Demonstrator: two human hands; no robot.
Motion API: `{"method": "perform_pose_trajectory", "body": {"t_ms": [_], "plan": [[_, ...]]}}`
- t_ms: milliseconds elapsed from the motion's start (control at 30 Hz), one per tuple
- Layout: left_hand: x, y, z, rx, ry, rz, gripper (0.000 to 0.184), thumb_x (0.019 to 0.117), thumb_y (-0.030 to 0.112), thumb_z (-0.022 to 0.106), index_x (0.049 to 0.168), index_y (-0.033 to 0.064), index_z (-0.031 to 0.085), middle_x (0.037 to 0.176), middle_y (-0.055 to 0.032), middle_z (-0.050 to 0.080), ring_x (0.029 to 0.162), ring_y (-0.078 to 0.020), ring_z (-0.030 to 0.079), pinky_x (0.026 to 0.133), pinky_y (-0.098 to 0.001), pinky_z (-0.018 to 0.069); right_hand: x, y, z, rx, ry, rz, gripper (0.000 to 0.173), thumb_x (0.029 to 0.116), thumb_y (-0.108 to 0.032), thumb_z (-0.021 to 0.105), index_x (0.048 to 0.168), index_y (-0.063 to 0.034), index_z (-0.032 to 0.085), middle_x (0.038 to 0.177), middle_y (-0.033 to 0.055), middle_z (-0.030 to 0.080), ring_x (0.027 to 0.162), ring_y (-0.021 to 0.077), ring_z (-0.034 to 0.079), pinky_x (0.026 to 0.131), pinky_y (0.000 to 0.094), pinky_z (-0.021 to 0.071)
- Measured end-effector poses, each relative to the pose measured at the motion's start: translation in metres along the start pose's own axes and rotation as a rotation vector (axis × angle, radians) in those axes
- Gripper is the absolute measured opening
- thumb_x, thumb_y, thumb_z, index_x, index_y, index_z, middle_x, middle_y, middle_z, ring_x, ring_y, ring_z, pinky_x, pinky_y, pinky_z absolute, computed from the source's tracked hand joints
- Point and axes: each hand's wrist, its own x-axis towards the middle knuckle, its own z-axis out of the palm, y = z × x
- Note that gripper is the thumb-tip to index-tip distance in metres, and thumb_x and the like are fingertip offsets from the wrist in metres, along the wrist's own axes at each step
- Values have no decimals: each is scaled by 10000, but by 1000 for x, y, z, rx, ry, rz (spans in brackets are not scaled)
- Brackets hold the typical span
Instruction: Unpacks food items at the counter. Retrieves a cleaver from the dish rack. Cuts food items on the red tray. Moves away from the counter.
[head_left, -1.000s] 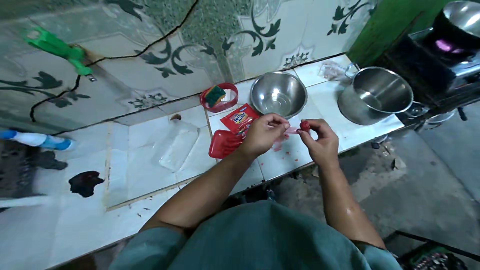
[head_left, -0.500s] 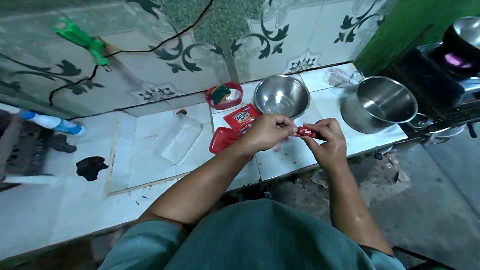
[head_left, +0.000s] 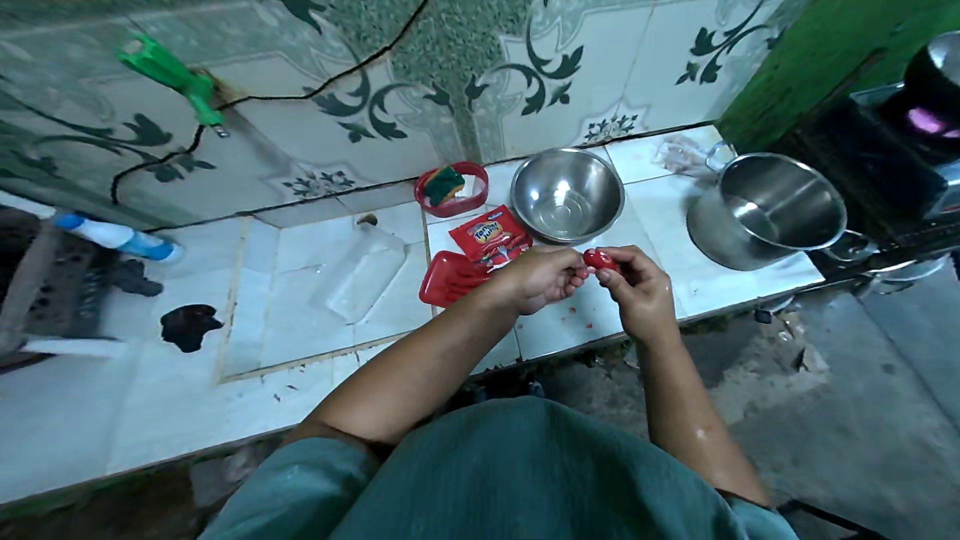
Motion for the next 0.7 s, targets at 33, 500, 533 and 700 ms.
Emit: {"method": "perform_pose_trajectory", "body": {"t_ms": [33,500,533,700], "plan": [[1,-3,0,-60,-9,-53,192,1058,156,455,935,105,593,764,24,588,597,-32,562,577,-170,507,0,3,2,13,8,3,255,935,-101,691,1186,-57,693,1095,19,654,795,45,616,675,195,535],[19,-30,8,11,11,-17,175,1087,144,468,1068,61,621,843,7,580,707,-58,567,688,-207,512,2,21,17,197,122,133,280,931,-58,713,1205,-90,661,998,6,697,693,41,616,581,185,517],[18,-29,5,160,36,68,190,1083,141,481,1111,33,635,889,-22,601,753,-79,578,729,-241,516,3,20,18,193,114,175,313,965,-84,674,1275,-95,632,1016,11,682,707,47,618,589,190,521],[11,-23,-3,847,164,471,166,1040,131,573,1042,-7,666,915,-131,665,786,-215,648,743,-423,564,12,16,27,318,44,438,372,1039,-262,558,1395,-160,591,939,17,644,616,61,575,517,214,502]]}}
